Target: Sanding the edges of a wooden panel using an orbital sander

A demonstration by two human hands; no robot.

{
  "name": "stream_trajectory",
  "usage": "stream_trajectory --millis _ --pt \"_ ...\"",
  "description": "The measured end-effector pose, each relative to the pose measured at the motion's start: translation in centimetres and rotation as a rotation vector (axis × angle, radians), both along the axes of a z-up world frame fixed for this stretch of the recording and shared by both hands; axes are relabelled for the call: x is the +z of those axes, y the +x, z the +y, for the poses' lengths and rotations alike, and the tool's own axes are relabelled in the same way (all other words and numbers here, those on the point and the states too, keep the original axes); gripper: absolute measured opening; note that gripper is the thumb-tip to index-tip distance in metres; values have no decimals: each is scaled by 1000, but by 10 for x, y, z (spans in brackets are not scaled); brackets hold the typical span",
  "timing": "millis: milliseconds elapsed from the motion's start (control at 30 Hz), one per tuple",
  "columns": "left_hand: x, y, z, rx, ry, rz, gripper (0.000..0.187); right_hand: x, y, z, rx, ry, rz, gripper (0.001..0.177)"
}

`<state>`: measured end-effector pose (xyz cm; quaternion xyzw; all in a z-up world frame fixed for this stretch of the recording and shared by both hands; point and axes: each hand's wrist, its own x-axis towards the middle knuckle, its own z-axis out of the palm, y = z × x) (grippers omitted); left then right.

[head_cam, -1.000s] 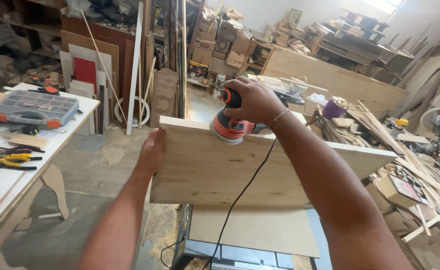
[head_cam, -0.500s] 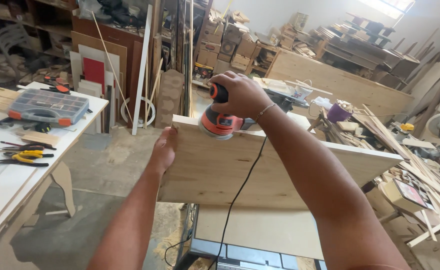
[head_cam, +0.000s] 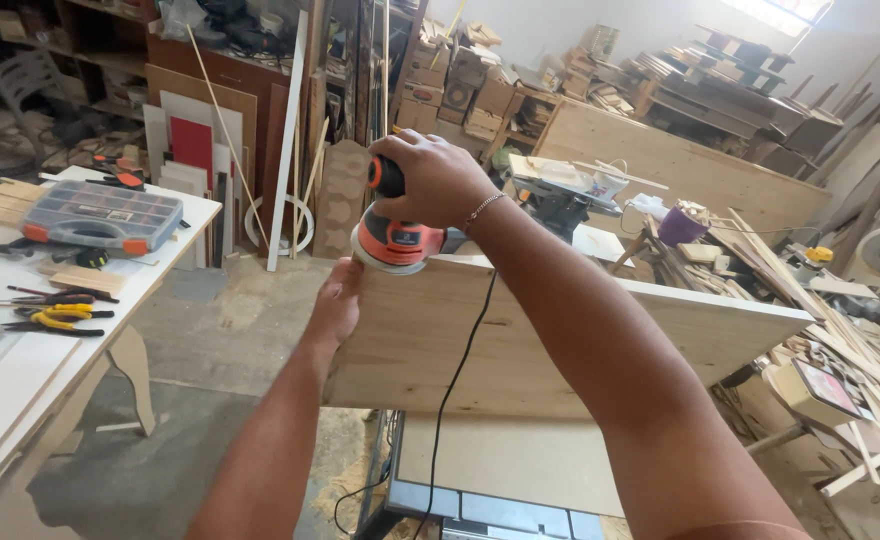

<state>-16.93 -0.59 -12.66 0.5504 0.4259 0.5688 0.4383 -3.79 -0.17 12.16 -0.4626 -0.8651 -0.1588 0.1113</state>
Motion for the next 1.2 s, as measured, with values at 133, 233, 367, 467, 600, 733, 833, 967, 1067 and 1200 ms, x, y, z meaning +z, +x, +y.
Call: stream_trajectory --millis 133,233,367,467,600,733,833,967,1067,1200 --pt "-4 -1 6 12 4 25 71 -1 -10 3 7 -3 0 73" --pt "-14 3 13 39 17 22 79 0 -10 4 1 -5 -13 74" --pt "2 1 -1 38 -17 24 72 3 3 0 5 -32 3 74" --pt "13 -1 -9 29 -22 50 66 5 14 -3 -35 -31 -8 75" --pt "27 -1 -22 33 -43 37 64 4 37 -3 -80 -29 -18 74" --pt "56 -2 -57 20 -60 43 62 7 56 -10 -83 -33 4 73" --pt "48 -6 -52 33 -90 87 63 9 70 -14 -110 -52 5 73" --pt "41 -2 -43 9 -102 56 56 8 94 -12 -113 -56 22 73" --pt "16 0 -20 7 -55 20 63 6 112 -10 -143 -46 7 75" --pt "32 2 -32 0 -84 -47 64 6 138 -15 -205 -59 17 77"
